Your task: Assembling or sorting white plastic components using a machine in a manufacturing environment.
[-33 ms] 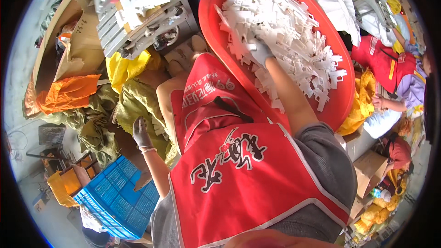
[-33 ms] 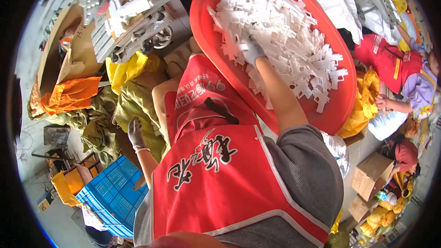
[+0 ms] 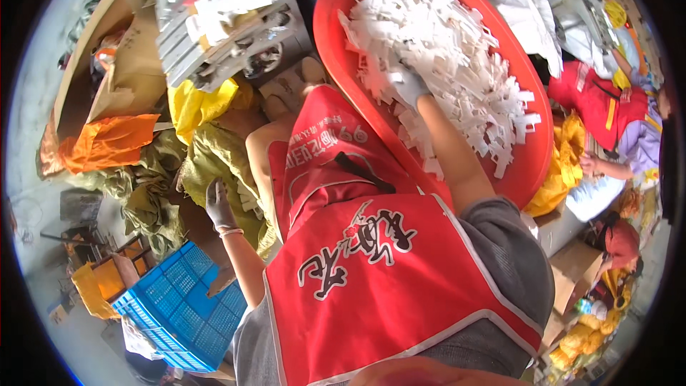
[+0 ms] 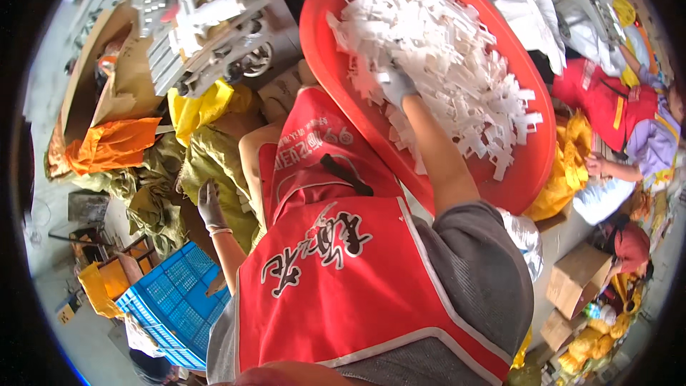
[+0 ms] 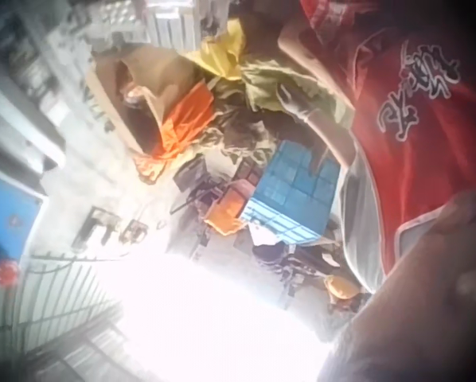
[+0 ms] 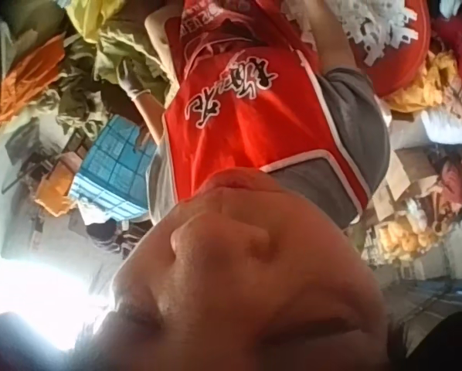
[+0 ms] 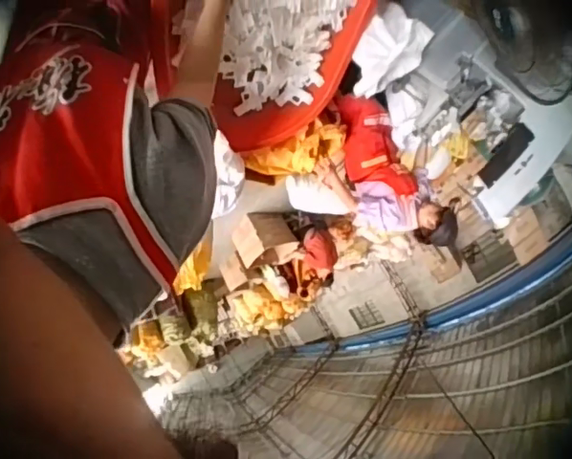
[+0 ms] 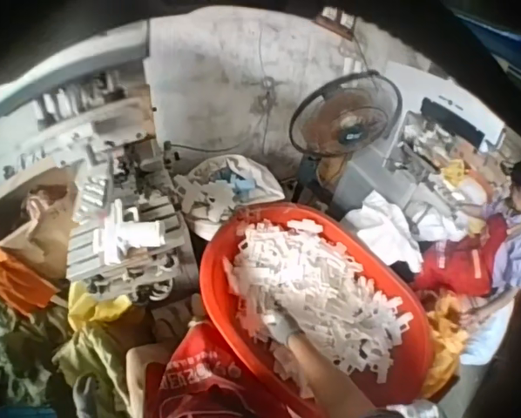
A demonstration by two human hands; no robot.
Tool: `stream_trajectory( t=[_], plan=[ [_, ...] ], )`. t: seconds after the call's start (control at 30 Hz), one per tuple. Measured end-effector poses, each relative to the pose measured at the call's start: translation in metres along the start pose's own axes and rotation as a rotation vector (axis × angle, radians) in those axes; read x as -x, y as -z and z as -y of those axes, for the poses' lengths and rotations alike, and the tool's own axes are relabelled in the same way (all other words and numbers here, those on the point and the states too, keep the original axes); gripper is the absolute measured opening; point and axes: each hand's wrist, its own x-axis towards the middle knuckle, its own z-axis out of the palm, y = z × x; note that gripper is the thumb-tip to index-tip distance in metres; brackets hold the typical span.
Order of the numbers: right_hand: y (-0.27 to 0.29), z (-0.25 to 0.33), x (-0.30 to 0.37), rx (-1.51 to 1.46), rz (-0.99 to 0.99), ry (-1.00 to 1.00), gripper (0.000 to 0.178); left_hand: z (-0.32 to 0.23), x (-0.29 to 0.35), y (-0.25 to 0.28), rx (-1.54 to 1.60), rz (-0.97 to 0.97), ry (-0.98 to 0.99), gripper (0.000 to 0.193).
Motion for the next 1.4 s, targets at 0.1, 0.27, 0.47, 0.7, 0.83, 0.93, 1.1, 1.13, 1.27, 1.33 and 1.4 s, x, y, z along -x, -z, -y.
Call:
stream_trajectory(
  t=[0.1, 0.27, 0.47, 0.7, 0.83, 0.93, 1.1, 1.13, 1.27, 1.33, 1.4],
  plan=[
    [0.028, 0.015, 0.015, -0.025, 0.022, 0.047, 0.036, -0.052, -0.014, -0.013, -0.065, -0.015, -0.187, 0.029],
    [0.080, 0.057, 0.040, -0.162, -0.050, 0.034, 0.037, -0.170, -0.024, -0.038, -0.269, -0.115, -0.649, 0.024],
    [0.100, 0.079, 0.032, -0.973, 0.009, -0.193, 0.036, -0.279, -0.034, -0.079, -0.430, -0.094, -1.028, 0.025],
    [0.137, 0.142, 0.013, -1.314, 0.027, -0.048, 0.035, -0.329, -0.075, -0.131, -0.460, 0.336, -0.932, 0.034],
    [0.146, 0.178, -0.021, -1.496, 0.038, 0.055, 0.035, -0.328, -0.082, -0.130, -0.461, 0.332, -0.992, 0.033],
    [0.156, 0.219, -0.042, -1.545, 0.132, 0.141, 0.035, -0.325, -0.072, -0.121, -0.345, 0.205, -1.050, 0.031],
    [0.137, 0.290, -0.085, -1.274, 0.202, 0.323, 0.033, -0.252, -0.078, -0.070, 0.035, -0.041, -0.824, 0.030],
    [0.134, 0.301, -0.090, -1.172, 0.257, 0.383, 0.031, -0.232, -0.072, -0.057, 0.087, -0.074, -0.780, 0.029],
    [0.138, 0.327, -0.102, -0.613, 0.359, 0.312, 0.033, -0.184, -0.018, -0.006, -0.037, -0.281, -0.484, 0.028],
    [0.140, 0.332, -0.104, -0.471, 0.290, 0.440, 0.031, -0.164, 0.000, 0.012, -0.089, -0.334, -0.428, 0.028],
    [0.130, 0.324, -0.113, -0.176, 0.019, 0.784, 0.035, -0.128, 0.004, 0.029, -0.123, -0.345, -0.434, 0.028]
  ],
)
